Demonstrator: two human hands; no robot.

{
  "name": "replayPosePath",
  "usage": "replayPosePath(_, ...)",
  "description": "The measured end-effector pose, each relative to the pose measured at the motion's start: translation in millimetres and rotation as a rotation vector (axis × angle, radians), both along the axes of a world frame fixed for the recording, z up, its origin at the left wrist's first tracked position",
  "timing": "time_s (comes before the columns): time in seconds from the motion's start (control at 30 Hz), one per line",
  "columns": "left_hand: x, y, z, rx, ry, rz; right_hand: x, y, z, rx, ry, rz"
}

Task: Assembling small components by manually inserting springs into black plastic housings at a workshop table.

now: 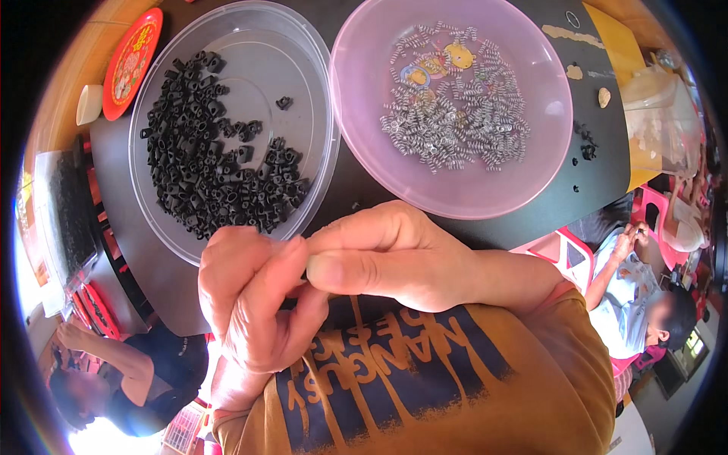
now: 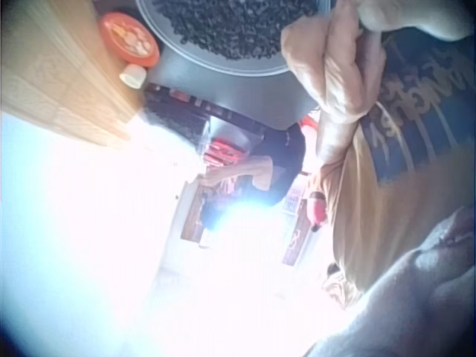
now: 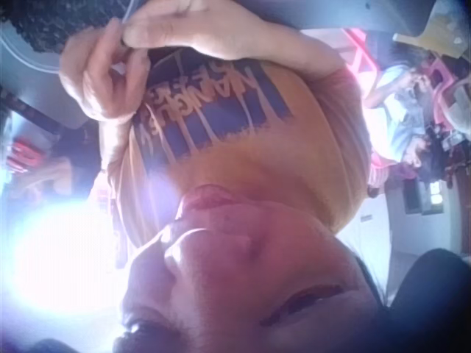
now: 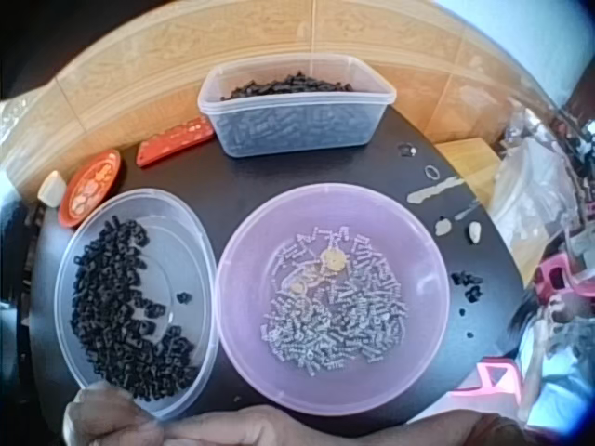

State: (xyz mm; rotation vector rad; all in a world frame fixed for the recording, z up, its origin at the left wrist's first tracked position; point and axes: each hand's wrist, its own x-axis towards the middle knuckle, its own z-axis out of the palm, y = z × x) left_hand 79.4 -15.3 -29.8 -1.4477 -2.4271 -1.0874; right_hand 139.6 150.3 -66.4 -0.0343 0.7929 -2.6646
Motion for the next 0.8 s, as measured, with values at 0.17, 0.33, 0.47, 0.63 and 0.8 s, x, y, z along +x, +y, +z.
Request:
replayPosePath(0.17,-3.8,3.2,-8.9,0.000,0.064,0.024,0.7,5.3,-3.9,-0.030,-0.113,0.120)
replayPosePath(0.33,-4.6,2.6,-8.2,0.009,-0.039,0.007,1.8,7.5,2.7,-0.054,-0.147,0.095)
replayPosePath(0.47,-4.0,2.0,-8.0,0.035,-0.068,0.022,4.1,2.8,2.4,-0.072,-0.157,0.091)
replayPosePath(0.63,-2.3,-0.7,-9.6,0.050,-0.041,-0.003,7.1,4.8,-4.1,-0.076,-0.084,0.120)
replayPosePath(0.8,-2.4,2.3,-12.0,0.079,-0.116,-0.004,5.6,9.4,-4.0,-0.095,-0.025,0.112)
